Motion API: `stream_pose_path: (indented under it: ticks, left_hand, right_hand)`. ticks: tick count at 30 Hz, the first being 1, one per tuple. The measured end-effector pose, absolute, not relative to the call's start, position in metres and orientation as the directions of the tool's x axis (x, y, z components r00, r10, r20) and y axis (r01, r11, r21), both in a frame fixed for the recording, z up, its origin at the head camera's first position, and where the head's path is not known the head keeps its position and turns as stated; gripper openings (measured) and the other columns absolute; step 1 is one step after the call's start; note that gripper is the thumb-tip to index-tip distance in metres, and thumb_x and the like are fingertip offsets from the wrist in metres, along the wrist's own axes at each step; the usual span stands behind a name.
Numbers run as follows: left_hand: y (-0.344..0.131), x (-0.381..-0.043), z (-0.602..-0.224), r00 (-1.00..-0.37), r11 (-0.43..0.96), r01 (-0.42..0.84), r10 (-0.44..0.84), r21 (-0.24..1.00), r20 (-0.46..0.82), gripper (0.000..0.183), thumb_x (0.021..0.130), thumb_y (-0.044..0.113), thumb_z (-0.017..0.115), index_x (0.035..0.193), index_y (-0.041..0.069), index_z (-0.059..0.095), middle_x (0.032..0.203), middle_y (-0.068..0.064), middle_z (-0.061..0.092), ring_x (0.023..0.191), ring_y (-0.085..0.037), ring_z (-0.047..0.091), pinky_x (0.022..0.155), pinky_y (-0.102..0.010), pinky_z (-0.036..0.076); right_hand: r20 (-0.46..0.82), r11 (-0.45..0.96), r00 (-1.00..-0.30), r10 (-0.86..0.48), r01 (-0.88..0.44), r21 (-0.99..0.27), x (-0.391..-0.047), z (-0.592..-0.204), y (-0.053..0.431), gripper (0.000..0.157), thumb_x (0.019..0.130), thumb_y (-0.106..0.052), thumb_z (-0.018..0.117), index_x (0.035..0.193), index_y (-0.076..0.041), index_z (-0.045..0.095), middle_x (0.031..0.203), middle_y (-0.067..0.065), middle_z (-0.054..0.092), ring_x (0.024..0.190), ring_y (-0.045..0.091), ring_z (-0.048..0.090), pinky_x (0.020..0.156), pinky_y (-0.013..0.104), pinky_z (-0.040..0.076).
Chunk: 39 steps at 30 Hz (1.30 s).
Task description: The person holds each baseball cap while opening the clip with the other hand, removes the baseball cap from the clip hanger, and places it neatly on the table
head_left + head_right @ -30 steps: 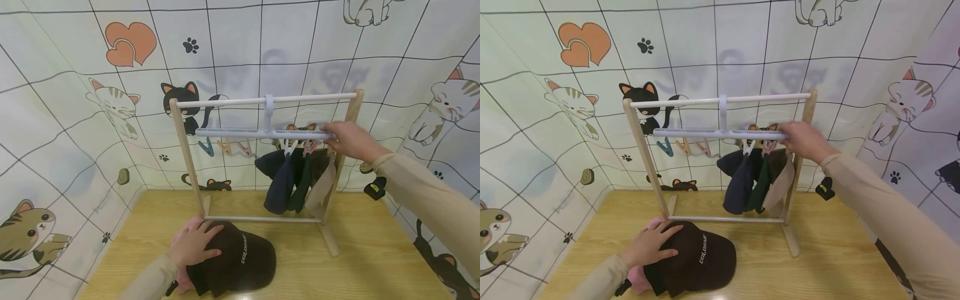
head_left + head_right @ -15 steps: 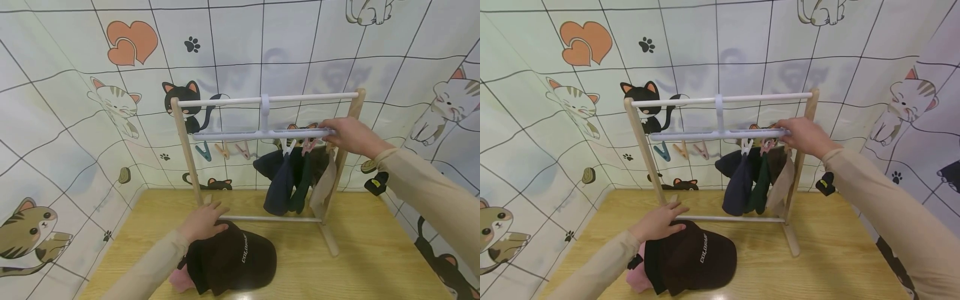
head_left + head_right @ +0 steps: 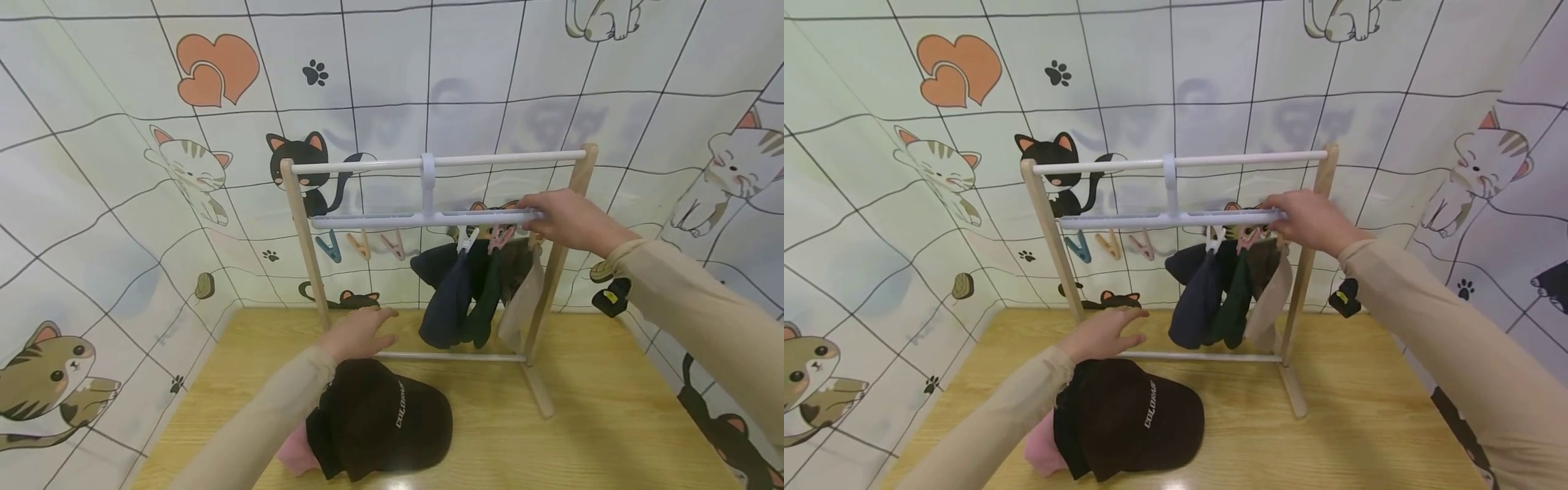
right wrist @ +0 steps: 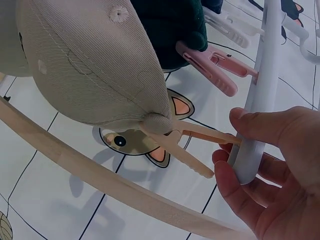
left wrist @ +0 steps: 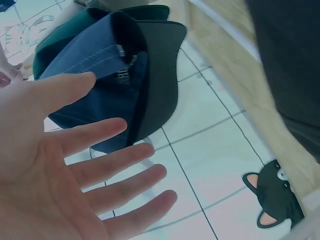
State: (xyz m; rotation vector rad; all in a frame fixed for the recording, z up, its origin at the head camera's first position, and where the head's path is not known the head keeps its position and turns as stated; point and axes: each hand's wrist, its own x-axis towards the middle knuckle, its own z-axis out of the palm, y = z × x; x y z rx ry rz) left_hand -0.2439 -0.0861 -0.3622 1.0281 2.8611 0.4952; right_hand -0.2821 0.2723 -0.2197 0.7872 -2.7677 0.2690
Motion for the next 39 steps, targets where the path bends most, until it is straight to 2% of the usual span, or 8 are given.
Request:
stream_pose_path:
  ticks: [8,12,21,28,33,39]
  left_hand:
    - [-0.058,-0.261,-0.349,-0.770,0.677,0.616,0.625,0.404,0.127,0.044,0.095,0.028,0.061,0.131,0.004,0.054,0.122,-0.014,0.063,0.111,-0.029,0.060,0.093,-0.041,0.046]
    - [-0.043,-0.266,-0.342,-0.778,0.672,0.605,0.612,0.428,0.139,0.044,0.096,0.032,0.059,0.130,0.005,0.055,0.120,-0.013,0.064,0.109,-0.028,0.060,0.090,-0.040,0.048]
    - [-0.017,-0.276,-0.327,-0.760,0.636,0.620,0.633,0.460,0.149,0.045,0.097,0.034,0.058,0.132,0.004,0.054,0.118,-0.011,0.064,0.108,-0.023,0.061,0.090,-0.036,0.047]
    - [-0.006,-0.284,-0.317,-0.771,0.621,0.600,0.617,0.504,0.158,0.043,0.097,0.034,0.058,0.130,0.006,0.056,0.105,-0.007,0.067,0.095,-0.017,0.063,0.081,-0.031,0.049]
    - [0.003,-0.288,-0.316,-0.766,0.615,0.607,0.621,0.504,0.165,0.044,0.095,0.034,0.062,0.127,0.005,0.058,0.097,-0.006,0.069,0.082,-0.014,0.063,0.077,-0.029,0.049]
    - [0.011,-0.289,-0.316,-0.786,0.634,0.596,0.588,0.492,0.193,0.036,0.094,0.023,0.065,0.124,0.004,0.060,0.095,-0.008,0.067,0.079,-0.016,0.062,0.070,-0.029,0.048]
  right_hand:
    - [0.282,0.848,-0.833,-0.476,-0.520,-0.105,-0.282,-0.222,0.272,0.031,0.086,-0.002,0.070,0.116,0.003,0.062,0.104,0.020,0.067,0.078,0.026,0.062,0.068,0.046,0.047]
    - [0.295,0.841,-0.823,-0.485,-0.531,-0.101,-0.282,-0.223,0.273,0.029,0.085,-0.001,0.071,0.113,0.003,0.064,0.101,0.019,0.067,0.073,0.024,0.060,0.064,0.044,0.046]
    - [0.269,0.841,-0.831,-0.488,-0.530,-0.113,-0.280,-0.223,0.273,0.028,0.086,-0.002,0.070,0.113,0.003,0.063,0.099,0.016,0.068,0.072,0.021,0.062,0.067,0.045,0.049]
    - [0.234,0.841,-0.834,-0.500,-0.532,-0.098,-0.279,-0.218,0.272,0.029,0.086,-0.001,0.071,0.113,0.003,0.064,0.096,0.014,0.068,0.070,0.020,0.059,0.065,0.043,0.048]
    - [0.210,0.834,-0.830,-0.517,-0.544,-0.094,-0.279,-0.215,0.273,0.029,0.085,-0.001,0.071,0.112,0.003,0.064,0.096,0.013,0.068,0.075,0.022,0.061,0.067,0.044,0.049]
    - [0.179,0.812,-0.812,-0.556,-0.576,-0.092,-0.282,-0.211,0.273,0.028,0.083,-0.002,0.073,0.110,0.002,0.065,0.094,0.011,0.068,0.075,0.021,0.062,0.066,0.043,0.048]
